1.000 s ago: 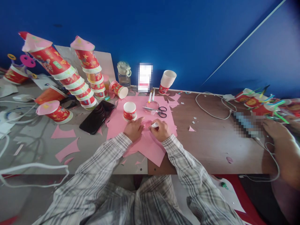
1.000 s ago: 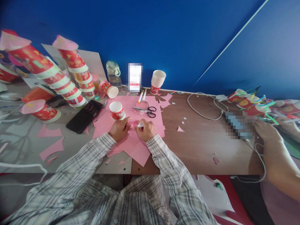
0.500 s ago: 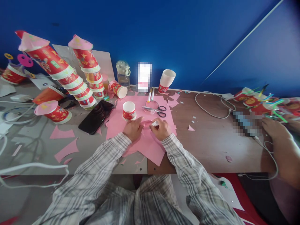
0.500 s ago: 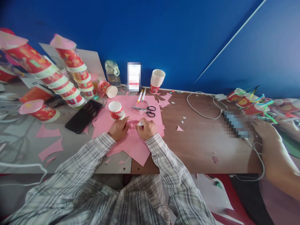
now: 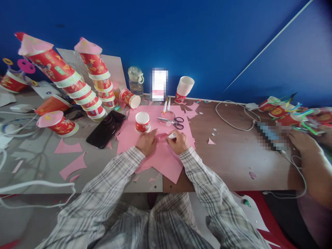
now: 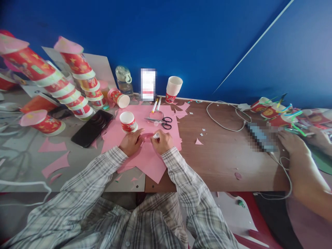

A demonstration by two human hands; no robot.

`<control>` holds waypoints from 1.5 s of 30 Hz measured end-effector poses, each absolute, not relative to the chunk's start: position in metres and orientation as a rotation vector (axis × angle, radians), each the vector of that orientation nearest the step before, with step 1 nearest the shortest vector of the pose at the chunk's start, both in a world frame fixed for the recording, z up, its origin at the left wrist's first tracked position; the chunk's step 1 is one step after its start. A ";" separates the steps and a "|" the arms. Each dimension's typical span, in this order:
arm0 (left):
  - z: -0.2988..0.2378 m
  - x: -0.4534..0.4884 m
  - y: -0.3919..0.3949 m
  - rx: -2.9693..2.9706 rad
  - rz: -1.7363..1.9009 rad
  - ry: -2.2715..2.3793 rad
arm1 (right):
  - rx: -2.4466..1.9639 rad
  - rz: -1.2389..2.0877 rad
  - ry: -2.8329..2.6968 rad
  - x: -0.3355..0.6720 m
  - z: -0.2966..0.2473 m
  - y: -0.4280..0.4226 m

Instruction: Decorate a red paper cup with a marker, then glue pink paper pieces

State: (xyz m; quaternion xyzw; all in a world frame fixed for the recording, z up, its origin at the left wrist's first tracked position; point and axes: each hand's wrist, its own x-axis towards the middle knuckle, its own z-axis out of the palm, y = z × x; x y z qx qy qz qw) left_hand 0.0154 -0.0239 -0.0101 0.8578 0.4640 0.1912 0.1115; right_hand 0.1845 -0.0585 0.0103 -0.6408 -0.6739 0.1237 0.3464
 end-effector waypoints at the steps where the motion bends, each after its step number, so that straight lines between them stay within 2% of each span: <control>1: -0.010 0.015 -0.024 2.523 0.563 1.363 | -1.628 0.345 -1.767 0.182 0.010 -0.060; 6: -0.010 0.015 -0.025 2.531 0.566 1.355 | -1.534 0.398 -1.865 0.171 0.009 -0.063; 13: -0.010 0.016 -0.023 2.496 0.588 1.344 | -1.704 0.261 -1.761 0.187 0.010 -0.055; 30: -0.007 0.014 -0.027 2.438 0.740 1.301 | -1.693 0.138 -1.740 0.189 0.002 -0.050; 36: -0.009 0.013 -0.021 2.347 0.787 1.352 | -1.588 0.372 -1.764 0.178 0.002 -0.058; 39: -0.008 0.013 -0.021 2.346 0.752 1.373 | -1.580 0.412 -1.766 0.176 0.004 -0.059; 45: -0.006 0.017 -0.024 2.458 0.585 1.378 | -1.733 0.228 -1.719 0.182 0.005 -0.052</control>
